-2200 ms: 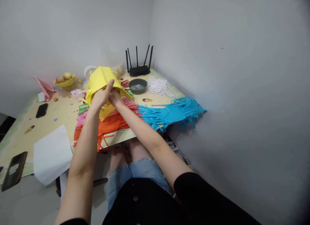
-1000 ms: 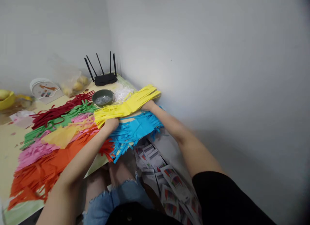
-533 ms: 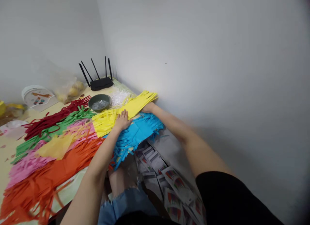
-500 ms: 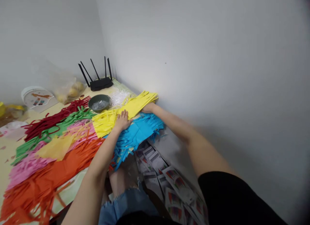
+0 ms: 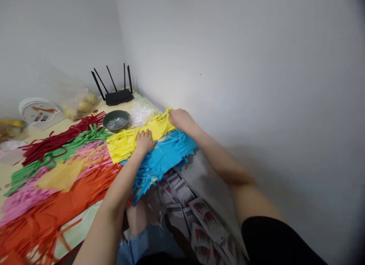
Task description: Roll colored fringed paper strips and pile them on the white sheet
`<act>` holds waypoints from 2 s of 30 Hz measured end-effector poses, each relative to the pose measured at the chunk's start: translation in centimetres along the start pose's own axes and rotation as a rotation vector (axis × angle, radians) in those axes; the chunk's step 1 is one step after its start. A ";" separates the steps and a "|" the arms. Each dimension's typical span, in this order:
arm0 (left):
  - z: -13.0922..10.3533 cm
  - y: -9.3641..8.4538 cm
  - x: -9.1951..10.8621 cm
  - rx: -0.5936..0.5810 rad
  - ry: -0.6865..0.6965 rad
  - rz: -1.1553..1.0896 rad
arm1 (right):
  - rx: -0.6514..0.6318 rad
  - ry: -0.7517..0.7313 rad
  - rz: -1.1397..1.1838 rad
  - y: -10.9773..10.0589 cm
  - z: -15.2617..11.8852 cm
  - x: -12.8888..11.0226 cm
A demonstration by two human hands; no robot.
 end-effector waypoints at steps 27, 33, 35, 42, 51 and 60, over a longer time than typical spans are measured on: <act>-0.8 0.3 -4.9 -0.067 -0.164 -0.055 | -0.012 -0.070 0.244 0.2 14.5 -11.0; -1.0 0.1 -4.8 -0.056 -0.144 -0.069 | 0.257 -0.012 0.326 -8.4 20.5 -9.5; -1.1 -0.2 -4.6 -0.053 -0.125 -0.070 | 0.405 0.008 0.393 -11.3 21.5 -8.6; -2.7 -2.4 -1.2 -0.005 -0.022 -0.057 | 0.238 -0.085 0.312 -8.6 16.6 -10.9; -17.0 -7.4 -5.2 0.112 -0.108 -0.133 | 0.141 -0.134 0.174 -3.1 3.7 -12.4; -32.0 -10.8 -23.2 0.490 -0.663 0.017 | 0.360 -0.584 0.535 -2.4 -9.6 -28.6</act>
Point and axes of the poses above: each hand's wrist, its own z-axis towards the middle knuckle, its own y-axis out of the palm, x = y × z, the point moved 6 cm from there along z, towards the middle knuckle, and after that the axes turned 10 degrees about -z, right-handed, at the moved point
